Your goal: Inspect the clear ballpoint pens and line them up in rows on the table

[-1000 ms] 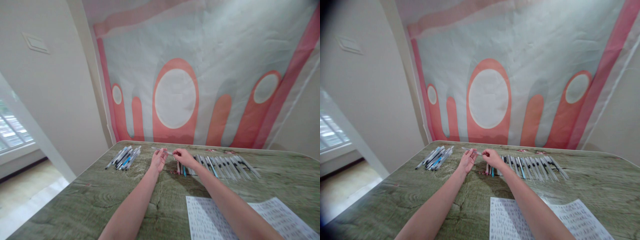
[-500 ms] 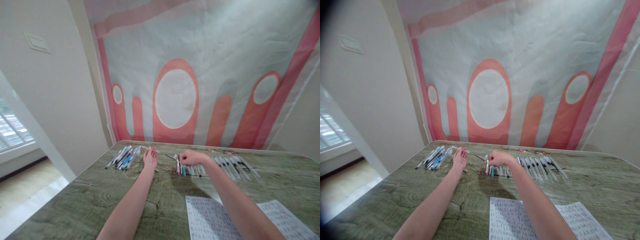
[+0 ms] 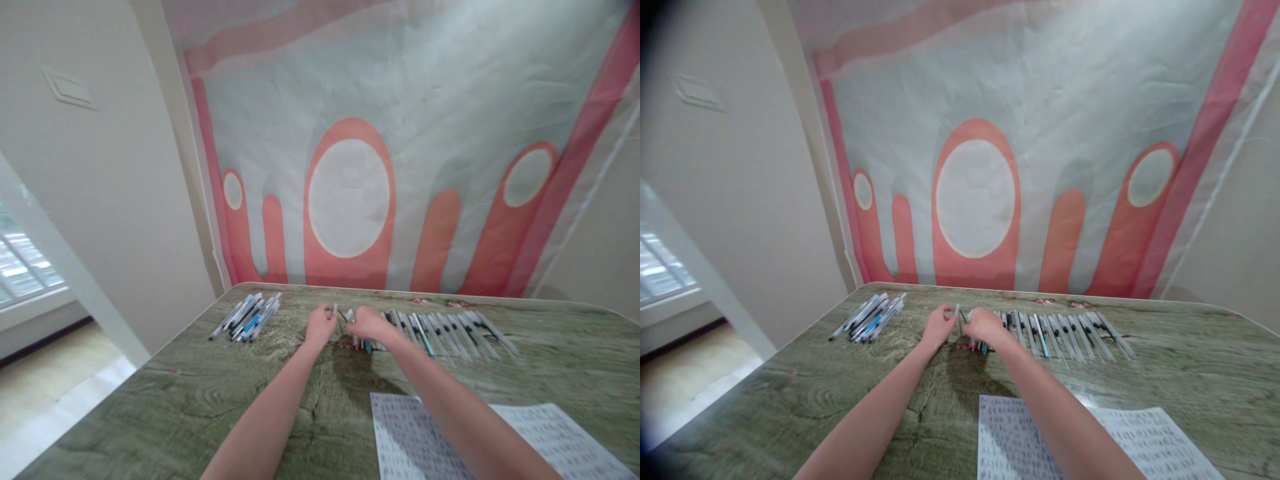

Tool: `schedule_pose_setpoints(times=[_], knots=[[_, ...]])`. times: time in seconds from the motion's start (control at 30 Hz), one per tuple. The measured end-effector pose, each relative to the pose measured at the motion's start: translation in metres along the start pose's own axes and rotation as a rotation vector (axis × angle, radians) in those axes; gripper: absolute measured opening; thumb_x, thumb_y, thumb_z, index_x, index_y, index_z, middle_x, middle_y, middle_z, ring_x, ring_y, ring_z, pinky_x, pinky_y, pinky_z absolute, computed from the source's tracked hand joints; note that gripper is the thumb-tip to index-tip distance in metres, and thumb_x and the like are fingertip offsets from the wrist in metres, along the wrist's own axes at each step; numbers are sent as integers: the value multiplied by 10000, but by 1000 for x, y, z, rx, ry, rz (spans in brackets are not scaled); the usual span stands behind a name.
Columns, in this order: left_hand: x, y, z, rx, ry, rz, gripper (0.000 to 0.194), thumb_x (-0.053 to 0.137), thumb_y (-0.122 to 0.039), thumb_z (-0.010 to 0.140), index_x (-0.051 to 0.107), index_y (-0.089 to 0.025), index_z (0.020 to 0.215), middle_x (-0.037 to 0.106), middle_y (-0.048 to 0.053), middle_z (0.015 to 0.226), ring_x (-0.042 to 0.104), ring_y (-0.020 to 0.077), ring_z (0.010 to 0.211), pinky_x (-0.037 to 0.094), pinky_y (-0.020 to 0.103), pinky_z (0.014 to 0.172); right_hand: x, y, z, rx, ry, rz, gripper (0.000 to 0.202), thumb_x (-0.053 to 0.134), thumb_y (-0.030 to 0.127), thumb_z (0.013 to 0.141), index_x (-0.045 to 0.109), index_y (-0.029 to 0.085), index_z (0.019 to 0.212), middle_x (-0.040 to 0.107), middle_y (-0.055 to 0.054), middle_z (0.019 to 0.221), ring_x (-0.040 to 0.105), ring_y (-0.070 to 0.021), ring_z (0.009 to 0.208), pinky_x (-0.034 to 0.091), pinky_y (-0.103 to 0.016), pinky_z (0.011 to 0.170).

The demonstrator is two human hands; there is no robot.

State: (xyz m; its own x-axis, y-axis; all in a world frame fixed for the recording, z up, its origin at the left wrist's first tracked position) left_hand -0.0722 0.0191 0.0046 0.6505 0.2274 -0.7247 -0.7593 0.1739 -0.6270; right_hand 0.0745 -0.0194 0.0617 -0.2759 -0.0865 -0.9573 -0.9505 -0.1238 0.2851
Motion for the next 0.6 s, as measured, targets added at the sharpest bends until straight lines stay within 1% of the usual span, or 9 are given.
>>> schedule_pose_setpoints(times=[0.1, 0.17, 0.3, 0.33, 0.37, 0.4, 0.47, 0.53, 0.6], knots=[[-1, -6, -6, 55, 34, 95, 291, 489, -321, 746, 540, -154, 979, 622, 40, 714, 571, 135, 702, 382, 231, 660, 8, 4, -2, -5, 6, 10, 262, 470, 285, 643, 660, 128, 732, 660, -139, 739, 608, -211, 683, 376, -228, 494], [-2, -11, -9, 96, 55, 146, 283, 484, -313, 749, 538, -158, 980, 617, 41, 728, 565, 141, 723, 378, 234, 666, 11, 7, -4, -23, 23, 32, 241, 471, 267, 655, 659, 129, 715, 660, -133, 705, 608, -195, 675, 393, -228, 534], [-4, -16, -13, 157, 58, 227, 261, 480, -306, 746, 547, -154, 947, 602, 64, 807, 544, 153, 794, 372, 243, 709, 10, 9, -6, -123, 144, 112, 233, 452, 216, 698, 647, 128, 607, 637, -88, 575, 585, -139, 573, 392, -211, 590], [-4, -16, -14, 160, 53, 235, 257, 480, -306, 744, 548, -155, 941, 597, 68, 824, 539, 155, 803, 371, 245, 716, 7, 7, -5, -146, 147, 130, 247, 447, 223, 711, 645, 127, 597, 632, -79, 563, 576, -133, 556, 386, -210, 583], [-4, -17, -15, 162, 49, 239, 256, 481, -308, 742, 546, -159, 940, 592, 70, 839, 534, 156, 809, 371, 246, 719, 5, 5, -3, -155, 124, 146, 250, 450, 235, 718, 646, 126, 608, 632, -72, 568, 570, -132, 554, 379, -210, 572], [-4, -17, -15, 163, 46, 243, 256, 484, -312, 740, 545, -165, 940, 587, 70, 854, 531, 156, 813, 372, 246, 720, 2, 2, -1, -153, 74, 160, 237, 460, 246, 719, 648, 126, 637, 635, -68, 591, 567, -133, 567, 372, -209, 563], [-4, -18, -17, 164, 46, 249, 253, 487, -323, 738, 543, -184, 942, 577, 66, 887, 527, 155, 822, 372, 244, 722, 0, -6, 6, -129, -67, 188, 194, 493, 251, 711, 645, 131, 726, 646, -62, 673, 566, -136, 627, 363, -207, 567], [-4, -20, -18, 153, 55, 262, 246, 483, -329, 741, 547, -202, 943, 569, 61, 913, 525, 156, 836, 371, 240, 728, 1, -12, 12, -117, -188, 210, 179, 503, 240, 718, 629, 141, 798, 647, -61, 761, 563, -136, 697, 362, -205, 601], [-4, -22, -20, 140, 68, 275, 247, 471, -331, 751, 551, -212, 952, 563, 62, 934, 521, 157, 859, 367, 239, 743, 5, -14, 16, -137, -262, 218, 192, 467, 228, 755, 616, 153, 849, 640, -62, 830, 559, -137, 768, 361, -206, 652]])
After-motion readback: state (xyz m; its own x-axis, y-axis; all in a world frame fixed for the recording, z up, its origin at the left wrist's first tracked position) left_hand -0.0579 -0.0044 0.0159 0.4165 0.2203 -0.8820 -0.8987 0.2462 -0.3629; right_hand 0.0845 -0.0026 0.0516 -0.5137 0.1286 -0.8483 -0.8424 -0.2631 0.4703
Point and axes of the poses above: each hand's wrist, its own z-axis towards the middle knuckle, its own x-axis out of the palm, y = z × x, the point moved 1 cm from there along z, towards the middle knuckle
